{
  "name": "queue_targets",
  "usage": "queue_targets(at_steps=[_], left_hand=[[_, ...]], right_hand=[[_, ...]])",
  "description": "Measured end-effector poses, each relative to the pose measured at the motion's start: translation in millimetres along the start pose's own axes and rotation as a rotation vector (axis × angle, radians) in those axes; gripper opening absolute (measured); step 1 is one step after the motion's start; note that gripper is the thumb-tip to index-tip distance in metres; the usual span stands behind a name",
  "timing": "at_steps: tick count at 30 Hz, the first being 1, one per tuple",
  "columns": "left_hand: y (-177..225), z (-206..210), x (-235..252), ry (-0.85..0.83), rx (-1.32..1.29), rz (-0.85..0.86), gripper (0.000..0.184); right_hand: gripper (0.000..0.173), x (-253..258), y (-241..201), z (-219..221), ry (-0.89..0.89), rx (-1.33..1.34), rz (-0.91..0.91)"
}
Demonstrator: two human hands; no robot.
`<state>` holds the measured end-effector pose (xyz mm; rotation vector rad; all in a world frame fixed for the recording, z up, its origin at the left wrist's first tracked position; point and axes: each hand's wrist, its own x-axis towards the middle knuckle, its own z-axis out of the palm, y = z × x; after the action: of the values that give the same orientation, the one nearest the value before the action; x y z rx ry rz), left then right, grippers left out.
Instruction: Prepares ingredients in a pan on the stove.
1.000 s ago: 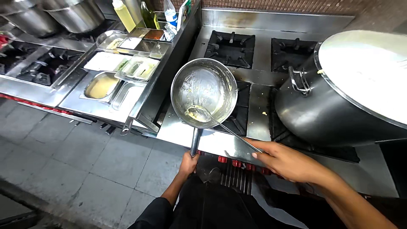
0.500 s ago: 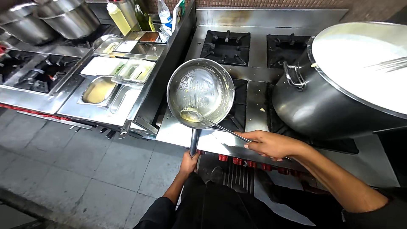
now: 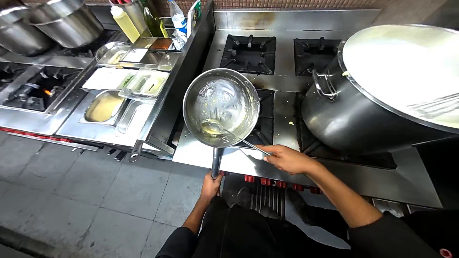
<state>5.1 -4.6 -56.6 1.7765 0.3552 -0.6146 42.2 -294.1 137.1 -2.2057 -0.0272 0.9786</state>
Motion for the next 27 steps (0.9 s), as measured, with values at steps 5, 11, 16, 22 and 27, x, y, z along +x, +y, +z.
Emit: queue_targets(at_steps=[5,11,16,22,27], left_hand=[[-1.9,1.0,2.8,0.009,0.016,-0.01,0.019],[-4.1,1.0,4.1,-0.003,-0.006,0.009,0.018],[-4.0,0.2,3.2,-0.008,0.008,0.002,0.019],[-1.6,0.9,2.0,-0.008,0.011,0.005,0.021],[-2.9,0.8,2.4,-0.006,0.016,-0.004,0.022]], right_hand=[[0.051,-3.1,4.9,15.2,-0.087,0.024,0.008],[0.05,-49.3,19.9,-0.1,-0.178,0.266,-0.059],[0.05,-35.5,23.2,-7.4,-0.057,0.152,-0.019],[0.048,3.8,19.2,-8.5,0.033,-0.129,-0.15],[0.051,-9.7,10.6,-14.1,-0.077,-0.096,0.009]])
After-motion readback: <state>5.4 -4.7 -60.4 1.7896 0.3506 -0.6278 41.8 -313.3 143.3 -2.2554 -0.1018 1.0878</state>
